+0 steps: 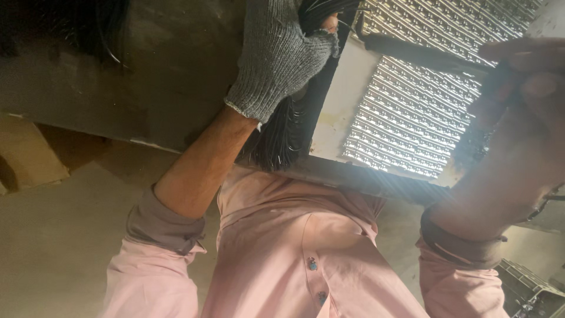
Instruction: The person holds a bundle of black wires with metal connectors in the left hand and uses a soldering iron in the right hand to apply heat and solder to the wire ends. The person repeatedly dips the wire ends into a solder pool on a white board, creating a continuous tin coating on the connectors.
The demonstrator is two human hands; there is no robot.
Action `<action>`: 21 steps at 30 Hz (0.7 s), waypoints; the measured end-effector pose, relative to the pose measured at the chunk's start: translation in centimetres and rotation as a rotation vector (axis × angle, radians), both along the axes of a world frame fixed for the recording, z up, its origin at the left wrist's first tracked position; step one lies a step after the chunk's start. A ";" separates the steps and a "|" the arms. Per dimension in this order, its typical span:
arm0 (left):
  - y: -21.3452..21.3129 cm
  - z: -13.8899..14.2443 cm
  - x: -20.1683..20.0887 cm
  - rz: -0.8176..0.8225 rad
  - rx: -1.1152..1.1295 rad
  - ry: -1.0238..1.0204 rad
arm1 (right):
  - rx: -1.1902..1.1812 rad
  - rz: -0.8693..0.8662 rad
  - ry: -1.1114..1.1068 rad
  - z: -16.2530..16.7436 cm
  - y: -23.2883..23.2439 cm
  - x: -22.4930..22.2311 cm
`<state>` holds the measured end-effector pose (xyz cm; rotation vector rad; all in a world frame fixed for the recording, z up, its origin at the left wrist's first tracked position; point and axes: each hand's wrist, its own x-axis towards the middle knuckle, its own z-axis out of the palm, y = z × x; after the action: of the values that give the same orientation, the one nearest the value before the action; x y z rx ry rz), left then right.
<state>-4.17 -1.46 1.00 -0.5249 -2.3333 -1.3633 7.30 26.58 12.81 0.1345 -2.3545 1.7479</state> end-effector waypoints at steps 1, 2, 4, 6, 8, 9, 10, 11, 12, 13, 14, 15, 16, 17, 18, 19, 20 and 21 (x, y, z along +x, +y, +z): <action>0.0 0.1 0.0 -0.024 0.007 -0.013 | -0.006 0.003 -0.006 -0.1 0.1 -0.1; 0.0 0.1 0.1 -0.046 0.013 -0.026 | -0.017 0.008 -0.009 -0.2 0.3 -0.2; 0.0 0.2 0.0 -0.057 0.021 -0.014 | -0.038 0.023 -0.018 -0.4 0.8 -0.4; -0.1 0.1 0.0 -0.054 0.021 -0.007 | -0.041 0.038 -0.020 -0.5 1.1 -0.6; -0.1 0.1 -0.1 -0.044 0.013 -0.002 | -0.011 0.035 -0.039 -0.6 1.2 -0.7; -0.1 0.0 -0.1 -0.050 0.016 -0.006 | -0.004 0.049 -0.031 -0.6 1.2 -0.8; -0.1 0.0 -0.1 -0.058 0.018 -0.011 | 0.005 0.051 -0.025 -0.5 1.1 -0.7; -0.1 -0.1 -0.1 -0.065 0.021 -0.014 | 0.020 0.067 -0.010 -0.4 1.0 -0.8; -0.1 -0.2 -0.1 -0.062 0.024 -0.014 | 0.039 0.091 0.006 -0.3 0.8 -0.7; -0.1 -0.3 -0.1 -0.059 0.026 -0.013 | 0.057 0.121 0.016 -0.2 0.6 -0.7; -0.2 -0.3 -0.1 -0.057 0.026 -0.010 | 0.071 0.146 0.021 -0.1 0.4 -0.6; -0.2 -0.4 0.0 -0.062 0.020 -0.079 | 0.078 0.163 0.020 0.1 0.4 -0.5; -0.2 -0.4 0.1 -0.070 0.016 -0.147 | 0.085 0.181 0.014 0.1 0.4 -0.6; -0.3 -0.4 0.1 -0.081 0.013 -0.213 | 0.090 0.194 0.005 0.1 0.5 -0.7; -0.3 -0.4 0.1 -0.067 0.002 -0.097 | 0.098 0.207 -0.005 -0.1 0.8 -0.6; -0.4 -0.3 0.1 -0.052 -0.008 0.020 | 0.088 0.196 -0.019 -0.4 1.2 -0.8; -0.4 -0.3 0.1 -0.038 -0.018 0.136 | 0.085 0.176 -0.035 -0.8 1.8 -0.6; -0.3 -0.2 0.1 -0.105 0.096 -0.004 | 0.062 0.137 -0.053 -1.4 2.7 -0.7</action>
<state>-4.07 -1.81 0.77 -0.6238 -2.2579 -1.5171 6.56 29.31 11.40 0.2676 -2.4923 1.7594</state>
